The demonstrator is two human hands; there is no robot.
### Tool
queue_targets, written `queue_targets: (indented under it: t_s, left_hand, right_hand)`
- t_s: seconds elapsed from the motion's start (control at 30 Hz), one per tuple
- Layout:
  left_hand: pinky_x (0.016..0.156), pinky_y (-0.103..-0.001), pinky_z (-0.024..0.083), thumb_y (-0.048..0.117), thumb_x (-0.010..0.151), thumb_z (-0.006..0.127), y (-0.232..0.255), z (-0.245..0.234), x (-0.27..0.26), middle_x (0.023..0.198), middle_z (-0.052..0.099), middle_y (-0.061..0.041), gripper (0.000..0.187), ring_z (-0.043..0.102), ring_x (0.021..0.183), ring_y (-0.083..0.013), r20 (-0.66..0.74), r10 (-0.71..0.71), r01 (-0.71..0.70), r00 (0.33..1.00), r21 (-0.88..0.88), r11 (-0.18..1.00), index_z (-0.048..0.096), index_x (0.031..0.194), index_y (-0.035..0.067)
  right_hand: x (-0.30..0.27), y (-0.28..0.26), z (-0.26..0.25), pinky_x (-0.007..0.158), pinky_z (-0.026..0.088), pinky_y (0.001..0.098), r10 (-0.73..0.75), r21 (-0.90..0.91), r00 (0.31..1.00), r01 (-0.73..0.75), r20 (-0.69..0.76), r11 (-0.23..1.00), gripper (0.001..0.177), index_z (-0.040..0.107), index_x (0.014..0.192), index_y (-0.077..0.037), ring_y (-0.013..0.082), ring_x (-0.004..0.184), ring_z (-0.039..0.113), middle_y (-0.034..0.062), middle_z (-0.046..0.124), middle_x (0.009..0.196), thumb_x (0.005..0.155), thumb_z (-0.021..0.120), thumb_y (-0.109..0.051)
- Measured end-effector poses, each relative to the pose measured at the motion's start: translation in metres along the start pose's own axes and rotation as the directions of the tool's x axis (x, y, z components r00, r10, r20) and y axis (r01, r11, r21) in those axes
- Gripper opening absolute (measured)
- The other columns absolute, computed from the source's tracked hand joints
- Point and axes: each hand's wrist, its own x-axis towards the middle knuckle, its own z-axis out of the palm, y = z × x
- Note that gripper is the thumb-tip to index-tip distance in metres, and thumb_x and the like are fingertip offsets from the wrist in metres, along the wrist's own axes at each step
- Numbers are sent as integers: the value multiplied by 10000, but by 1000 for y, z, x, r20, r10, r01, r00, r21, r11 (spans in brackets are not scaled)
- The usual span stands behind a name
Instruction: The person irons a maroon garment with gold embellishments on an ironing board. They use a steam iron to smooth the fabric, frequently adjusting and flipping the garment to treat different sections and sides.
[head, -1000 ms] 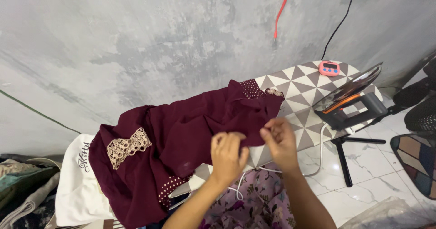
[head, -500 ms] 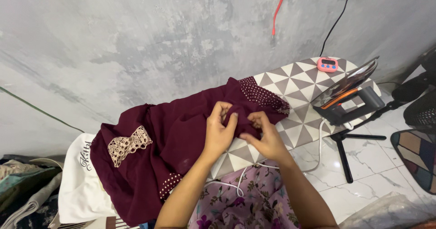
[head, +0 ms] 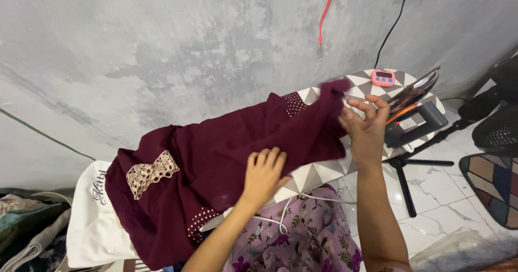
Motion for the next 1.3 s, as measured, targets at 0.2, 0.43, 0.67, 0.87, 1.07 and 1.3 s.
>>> queue_targets:
  t_s: [0.2, 0.43, 0.67, 0.87, 1.07, 1.3]
  left_hand:
    - [894, -445, 495, 158, 899, 676, -31, 1, -4, 1040, 727, -124, 176, 676, 966, -331, 230, -320, 362, 919, -172, 916, 656, 1050, 70]
    - [779, -429, 519, 160, 1007, 622, -47, -18, 14, 938, 713, -197, 164, 698, 884, -354, 334, -636, 717, 696, -379, 585, 625, 1121, 42]
    - [837, -428, 440, 215, 887, 729, 2, -14, 4, 1116, 662, -116, 341, 592, 981, -306, 93, -228, 239, 969, -135, 962, 659, 1168, 33]
    - [910, -482, 394, 255, 668, 815, 35, 7, 14, 1125, 657, -141, 603, 582, 1016, -309, 31, -211, 212, 977, -52, 976, 651, 1193, 6]
    - [1051, -530, 315, 111, 517, 776, 16, -51, 11, 1126, 682, -52, 626, 609, 1117, -234, -110, -362, 370, 926, 64, 927, 670, 1134, 82]
    - [1160, -481, 291, -87, 631, 636, -31, -156, -20, 1354, 663, -88, 679, 593, 1319, -268, -471, -395, 556, 789, 272, 785, 623, 1302, 20]
  right_hand:
    - [-21, 51, -31, 882, 574, 379, 24, -630, 977, 118, 213, 768, 676, 393, 1445, -60, 303, 1133, 633, 189, 539, 1270, 884, 767, -92]
    - [-37, 68, -27, 840, 535, 469, 134, -895, 978, 85, 158, 438, 754, 381, 1482, -109, 439, 1044, 632, 276, 548, 1277, 861, 784, -248]
    - [-37, 65, -31, 856, 525, 408, 277, -774, 937, -12, 212, 633, 516, 517, 1354, -93, 282, 1048, 626, 176, 652, 1119, 896, 753, -127]
    - [-55, 23, -43, 802, 447, 251, -46, -60, 975, 60, 219, 996, 259, 575, 1192, -9, 95, 912, 556, 51, 625, 1092, 969, 689, 59]
    - [-62, -42, -58, 913, 587, 284, -318, 300, 944, 329, -88, 895, 172, 575, 1146, -13, 156, 941, 688, 93, 682, 1080, 1011, 587, 94]
    - [-59, -22, -75, 746, 448, 179, -328, -267, 938, 290, -109, 919, 99, 597, 1150, 34, 56, 830, 585, 49, 650, 1019, 1099, 624, 114]
